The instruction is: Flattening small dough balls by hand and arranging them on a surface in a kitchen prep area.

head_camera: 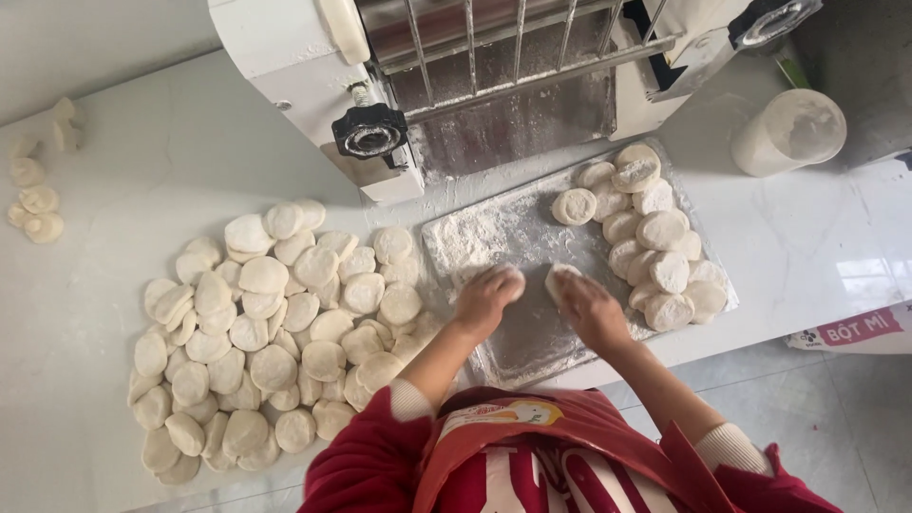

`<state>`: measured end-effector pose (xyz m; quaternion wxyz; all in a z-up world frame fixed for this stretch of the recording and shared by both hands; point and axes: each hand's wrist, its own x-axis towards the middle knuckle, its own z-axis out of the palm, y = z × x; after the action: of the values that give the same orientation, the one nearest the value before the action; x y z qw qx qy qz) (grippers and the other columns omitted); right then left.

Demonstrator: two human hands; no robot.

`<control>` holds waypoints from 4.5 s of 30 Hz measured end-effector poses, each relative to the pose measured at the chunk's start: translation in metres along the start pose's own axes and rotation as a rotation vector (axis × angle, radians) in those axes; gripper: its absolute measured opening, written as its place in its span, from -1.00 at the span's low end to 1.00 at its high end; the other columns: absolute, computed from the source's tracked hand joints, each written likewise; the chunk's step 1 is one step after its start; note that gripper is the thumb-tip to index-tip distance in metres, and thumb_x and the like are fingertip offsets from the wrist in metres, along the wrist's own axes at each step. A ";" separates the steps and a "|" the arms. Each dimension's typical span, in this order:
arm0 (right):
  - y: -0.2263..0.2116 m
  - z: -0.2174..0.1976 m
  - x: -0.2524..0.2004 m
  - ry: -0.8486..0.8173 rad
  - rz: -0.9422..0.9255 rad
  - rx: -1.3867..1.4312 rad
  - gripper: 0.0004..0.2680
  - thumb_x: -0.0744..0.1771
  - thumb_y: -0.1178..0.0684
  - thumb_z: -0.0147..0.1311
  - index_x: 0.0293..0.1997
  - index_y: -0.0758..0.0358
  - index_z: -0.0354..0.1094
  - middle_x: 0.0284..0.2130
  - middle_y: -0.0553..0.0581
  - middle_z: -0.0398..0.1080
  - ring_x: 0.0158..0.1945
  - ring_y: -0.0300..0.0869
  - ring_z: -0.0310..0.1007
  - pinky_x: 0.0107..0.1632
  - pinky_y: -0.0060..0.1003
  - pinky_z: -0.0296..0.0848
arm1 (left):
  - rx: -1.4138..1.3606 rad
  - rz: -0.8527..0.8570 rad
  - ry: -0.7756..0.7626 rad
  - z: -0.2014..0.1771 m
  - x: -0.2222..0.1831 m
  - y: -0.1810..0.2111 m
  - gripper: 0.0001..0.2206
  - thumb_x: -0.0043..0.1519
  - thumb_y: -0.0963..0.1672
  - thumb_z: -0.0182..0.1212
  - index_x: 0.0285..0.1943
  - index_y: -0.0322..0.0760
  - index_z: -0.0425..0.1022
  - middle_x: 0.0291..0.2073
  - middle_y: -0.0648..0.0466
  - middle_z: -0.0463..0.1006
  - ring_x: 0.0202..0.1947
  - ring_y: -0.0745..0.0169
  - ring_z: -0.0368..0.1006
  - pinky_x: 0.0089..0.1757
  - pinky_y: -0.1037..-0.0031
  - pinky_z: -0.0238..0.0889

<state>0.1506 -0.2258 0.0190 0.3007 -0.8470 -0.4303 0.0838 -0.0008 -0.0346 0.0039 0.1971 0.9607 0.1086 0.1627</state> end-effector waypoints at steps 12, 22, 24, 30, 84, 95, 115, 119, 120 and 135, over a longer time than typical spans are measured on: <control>-0.010 0.030 0.021 0.034 -0.388 -0.392 -0.60 0.33 -0.12 0.00 0.32 0.12 0.31 0.40 0.27 0.24 0.49 0.14 0.15 0.44 0.33 -0.02 | 0.100 -0.063 -0.275 -0.004 0.013 0.033 -0.26 0.40 0.21 -0.24 0.57 -0.37 0.07 0.51 -0.29 0.10 0.55 -0.22 -0.07 0.37 -0.27 -0.32; 0.015 0.055 0.024 -0.244 -0.348 -0.559 -0.32 0.30 -0.46 -0.39 0.62 -0.07 -0.32 0.60 0.15 -0.33 0.66 0.06 -0.50 0.49 0.41 -0.45 | 0.423 0.064 -0.270 0.003 0.019 0.024 -0.40 0.35 0.32 -0.56 0.62 0.59 -0.23 0.65 0.03 -0.28 0.61 -0.21 -0.37 0.39 -0.33 -0.55; 0.015 0.053 0.023 -0.235 -0.367 -0.497 -0.30 0.28 -0.45 -0.34 0.63 -0.06 -0.32 0.60 0.15 -0.30 0.67 0.06 -0.49 0.47 0.47 -0.42 | 0.438 0.067 -0.257 -0.003 0.018 0.027 -0.41 0.34 0.33 -0.44 0.60 0.65 -0.14 0.65 0.08 -0.18 0.62 -0.22 -0.32 0.40 -0.31 -0.47; 0.007 0.049 0.027 -0.231 -0.356 -0.536 -0.29 0.29 -0.40 -0.32 0.62 0.10 -0.34 0.60 0.09 -0.31 0.67 0.01 -0.50 0.49 0.37 -0.39 | 0.100 0.031 -0.116 0.009 0.003 0.029 -0.44 0.41 0.19 -0.27 0.63 0.36 0.01 0.66 -0.10 0.05 0.57 -0.40 0.12 0.39 -0.38 -0.15; -0.445 0.284 0.059 -0.408 0.600 -0.149 -0.79 0.29 -0.05 0.10 -0.05 -0.12 0.63 -0.13 -0.26 0.71 0.00 -0.42 0.66 0.06 -0.43 0.49 | -0.339 -1.628 0.582 -0.391 -0.329 -0.759 -0.39 0.27 0.26 0.00 0.26 -0.10 0.51 0.08 0.03 0.57 0.20 0.05 0.39 0.18 0.18 0.19; -0.553 0.318 0.102 -0.164 0.156 0.196 -0.87 0.33 0.18 0.14 -0.11 0.14 0.59 -0.18 -0.07 0.68 -0.11 -0.36 0.66 -0.05 -0.48 0.59 | -0.520 -1.175 0.926 -0.363 -0.286 -0.691 -0.74 0.04 0.04 0.31 -0.24 -0.03 0.40 -0.37 0.17 0.49 -0.30 0.19 0.41 -0.16 0.32 0.25; -0.581 0.279 0.125 -0.185 1.004 0.981 -0.55 0.28 0.21 -0.01 0.34 0.62 0.22 0.22 0.54 0.36 0.25 0.33 0.36 0.13 0.25 0.41 | 0.202 -1.335 -0.011 -0.457 -0.247 -0.794 -0.65 0.30 0.11 0.13 0.12 -0.02 0.56 0.21 -0.07 0.22 0.16 -0.18 0.16 0.06 0.00 0.12; -0.517 0.270 0.094 -0.137 1.058 0.823 -0.53 0.29 0.19 0.05 0.41 0.52 0.22 0.24 0.52 0.37 0.23 0.30 0.38 0.04 0.14 0.42 | 0.265 -1.153 0.333 -0.415 -0.265 -0.798 -0.82 0.14 -0.08 0.43 -0.11 -0.03 0.59 0.21 0.06 0.15 0.29 0.02 0.05 0.19 0.05 -0.11; -0.507 0.268 0.085 -0.129 1.059 0.831 -0.53 0.29 0.19 0.05 0.41 0.52 0.22 0.24 0.52 0.37 0.23 0.30 0.38 0.04 0.14 0.42 | 0.268 -1.142 0.332 -0.400 -0.272 -0.796 -0.82 0.14 -0.08 0.43 -0.11 -0.03 0.59 0.21 0.06 0.15 0.29 0.02 0.05 0.19 0.05 -0.11; -0.440 0.234 -0.025 -0.101 0.810 1.483 -0.79 0.34 0.11 0.10 0.06 0.34 0.35 -0.13 0.36 0.46 -0.03 0.15 0.50 -0.07 -0.01 0.47 | -2.179 -0.533 0.893 -0.336 -0.272 -0.437 -0.57 0.11 -0.26 0.45 0.13 -0.28 0.38 0.01 -0.18 0.50 0.08 -0.24 0.49 0.15 0.01 0.43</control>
<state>-0.2575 0.0546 0.0833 0.7056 -0.5146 0.0600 0.4833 -0.4343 0.3989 0.0415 0.8763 0.0967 0.1679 0.4410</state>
